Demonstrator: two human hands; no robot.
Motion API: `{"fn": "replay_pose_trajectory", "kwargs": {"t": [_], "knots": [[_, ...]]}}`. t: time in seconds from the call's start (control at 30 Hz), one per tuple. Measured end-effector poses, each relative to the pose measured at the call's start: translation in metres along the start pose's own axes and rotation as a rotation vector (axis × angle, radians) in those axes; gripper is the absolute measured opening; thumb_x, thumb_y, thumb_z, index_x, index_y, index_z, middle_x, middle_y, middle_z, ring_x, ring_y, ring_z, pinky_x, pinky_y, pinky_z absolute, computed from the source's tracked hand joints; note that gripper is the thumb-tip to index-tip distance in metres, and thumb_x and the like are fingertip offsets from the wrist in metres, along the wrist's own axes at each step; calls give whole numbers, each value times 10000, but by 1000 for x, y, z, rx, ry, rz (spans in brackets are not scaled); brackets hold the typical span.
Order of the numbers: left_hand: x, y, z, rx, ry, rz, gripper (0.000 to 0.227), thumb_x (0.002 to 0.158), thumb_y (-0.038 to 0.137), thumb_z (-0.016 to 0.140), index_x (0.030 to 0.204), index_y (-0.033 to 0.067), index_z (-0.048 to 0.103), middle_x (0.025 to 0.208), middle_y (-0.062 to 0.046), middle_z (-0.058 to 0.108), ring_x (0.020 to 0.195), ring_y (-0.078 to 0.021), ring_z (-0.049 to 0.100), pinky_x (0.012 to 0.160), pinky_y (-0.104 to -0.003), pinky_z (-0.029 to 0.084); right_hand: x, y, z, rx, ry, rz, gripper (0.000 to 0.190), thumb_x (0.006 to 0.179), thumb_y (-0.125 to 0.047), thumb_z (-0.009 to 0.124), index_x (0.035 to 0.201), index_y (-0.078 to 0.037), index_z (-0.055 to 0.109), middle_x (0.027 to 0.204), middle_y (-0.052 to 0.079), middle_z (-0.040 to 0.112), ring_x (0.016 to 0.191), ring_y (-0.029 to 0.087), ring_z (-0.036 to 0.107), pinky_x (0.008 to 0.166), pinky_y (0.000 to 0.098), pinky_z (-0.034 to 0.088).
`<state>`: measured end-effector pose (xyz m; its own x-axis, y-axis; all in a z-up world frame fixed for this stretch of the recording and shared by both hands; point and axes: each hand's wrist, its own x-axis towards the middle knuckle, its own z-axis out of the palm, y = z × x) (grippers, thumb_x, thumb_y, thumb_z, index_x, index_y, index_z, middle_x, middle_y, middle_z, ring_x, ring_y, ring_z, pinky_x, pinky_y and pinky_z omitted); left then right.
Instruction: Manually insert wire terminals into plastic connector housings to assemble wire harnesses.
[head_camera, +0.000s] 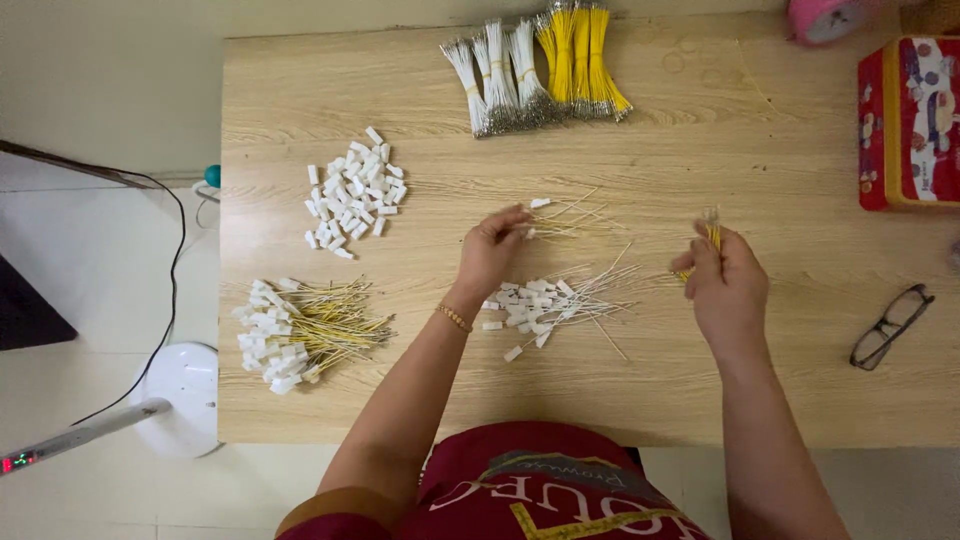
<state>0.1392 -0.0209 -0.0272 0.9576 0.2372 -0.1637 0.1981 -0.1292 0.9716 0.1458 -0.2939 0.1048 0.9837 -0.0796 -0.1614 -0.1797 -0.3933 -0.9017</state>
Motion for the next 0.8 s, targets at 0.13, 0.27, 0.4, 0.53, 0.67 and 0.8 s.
{"fn": "replay_pose_trajectory", "kwargs": {"t": [0.13, 0.27, 0.4, 0.53, 0.67, 0.8], "knots": [[-11, -5, -8, 240, 55, 179, 313, 876, 32, 716, 1164, 140, 771, 1353, -167, 627, 1158, -440, 655, 961, -527, 565, -13, 18, 2, 32, -53, 47, 186, 1163, -118, 404, 1261, 28, 463, 766, 112, 616, 506, 117, 482, 481, 242, 381], [-23, -27, -7, 600, -159, 340, 220, 866, 211, 770, 1085, 227, 789, 1027, -59, 681, 944, -312, 727, 815, -400, 605, -15, 40, 11, 34, -116, 101, 104, 1083, -136, 578, 1068, -33, 572, 693, 81, 584, 510, 136, 512, 489, 254, 403], [-39, -39, 2, 916, -270, 413, 203, 816, 352, 804, 979, 231, 800, 976, -35, 685, 917, -261, 719, 804, -351, 597, -20, 31, 28, 41, -146, 61, 46, 946, -73, 693, 928, -71, 650, 592, 10, 497, 538, 79, 456, 503, 228, 346], [-42, -45, 6, 932, -269, 422, 211, 812, 357, 807, 968, 215, 798, 968, -60, 681, 907, -291, 714, 796, -381, 596, -26, 21, 41, 77, -163, 59, 62, 910, -72, 717, 949, -53, 672, 602, 14, 479, 533, 96, 455, 493, 243, 344], [-39, -65, 12, 998, -158, 526, 183, 763, 392, 821, 871, 264, 747, 798, 7, 688, 787, -253, 714, 678, -389, 583, -29, 18, 46, 221, -198, 154, 57, 900, -55, 703, 931, -48, 655, 591, -22, 436, 469, 47, 423, 414, 198, 312], [-45, -63, 10, 1005, -107, 531, 241, 722, 452, 842, 860, 283, 740, 889, 32, 706, 867, -234, 711, 711, -384, 568, -32, 14, 49, 282, -216, 170, 82, 867, -25, 702, 943, -29, 672, 596, -28, 414, 450, 22, 401, 392, 177, 291]]}}
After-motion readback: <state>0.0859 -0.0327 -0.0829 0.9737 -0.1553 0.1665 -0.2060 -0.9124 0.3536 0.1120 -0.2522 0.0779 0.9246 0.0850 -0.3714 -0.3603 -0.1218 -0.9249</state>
